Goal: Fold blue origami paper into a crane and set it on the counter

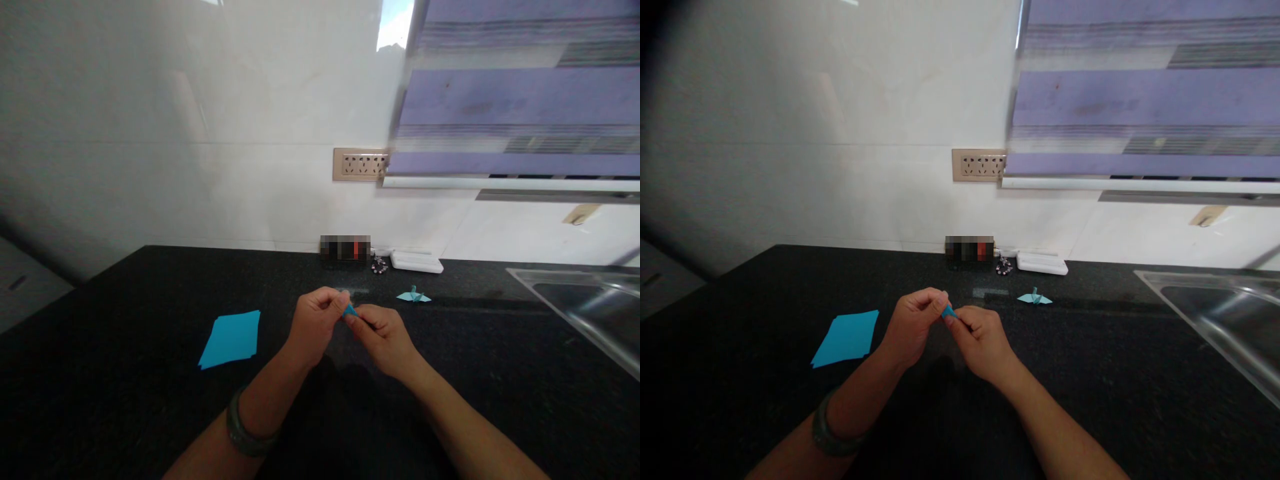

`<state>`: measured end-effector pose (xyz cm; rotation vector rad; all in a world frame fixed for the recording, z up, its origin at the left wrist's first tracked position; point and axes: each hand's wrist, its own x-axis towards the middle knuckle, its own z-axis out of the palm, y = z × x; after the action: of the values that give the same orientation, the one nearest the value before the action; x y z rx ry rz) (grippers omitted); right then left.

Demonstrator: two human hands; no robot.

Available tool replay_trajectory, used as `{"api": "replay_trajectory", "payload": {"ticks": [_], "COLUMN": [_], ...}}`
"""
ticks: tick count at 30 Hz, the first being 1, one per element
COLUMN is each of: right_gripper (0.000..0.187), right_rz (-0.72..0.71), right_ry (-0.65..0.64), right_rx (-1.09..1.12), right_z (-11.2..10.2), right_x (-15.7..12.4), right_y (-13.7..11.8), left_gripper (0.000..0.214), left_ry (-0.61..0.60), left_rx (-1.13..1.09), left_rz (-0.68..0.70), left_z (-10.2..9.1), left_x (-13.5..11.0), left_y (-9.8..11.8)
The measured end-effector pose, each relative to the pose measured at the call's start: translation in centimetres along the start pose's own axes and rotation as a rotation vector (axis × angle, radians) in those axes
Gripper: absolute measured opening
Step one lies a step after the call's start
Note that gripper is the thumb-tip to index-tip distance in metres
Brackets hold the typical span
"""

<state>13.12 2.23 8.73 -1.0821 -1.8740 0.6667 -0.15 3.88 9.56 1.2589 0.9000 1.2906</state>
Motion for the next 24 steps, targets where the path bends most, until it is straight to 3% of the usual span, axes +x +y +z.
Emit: {"api": "replay_trajectory", "payload": {"ticks": [4, 8, 18, 21, 24], "right_gripper": [0.033, 0.03, 0.025, 0.028, 0.031], "right_rz": [0.128, 0.117, 0.198, 0.219, 0.212], "right_ry": [0.025, -0.001, 0.303, 0.23, 0.139], "right_rx": [0.099, 0.108, 0.192, 0.288, 0.417], "right_z": [-0.2, -0.5, -0.5, -0.8, -1.1], "right_x": [0.0, 0.1, 0.1, 0.3, 0.3], "right_y": [-0.1, -0.2, -0.2, -0.3, -0.4], "left_gripper": [0.02, 0.019, 0.028, 0.026, 0.026], "left_ry": [-0.045, -0.024, -0.03, -0.047, -0.169], "left_rx": [-0.051, -0.01, -0.099, -0.122, -0.234], "left_rz": [-0.058, -0.038, -0.186, -0.167, -0.214], "left_z": [0.0, -0.1, 0.3, 0.3, 0.1], "left_x": [0.0, 0.2, 0.0, 0.0, 0.0], "left_y": [0.0, 0.3, -0.1, -0.2, -0.1]}}
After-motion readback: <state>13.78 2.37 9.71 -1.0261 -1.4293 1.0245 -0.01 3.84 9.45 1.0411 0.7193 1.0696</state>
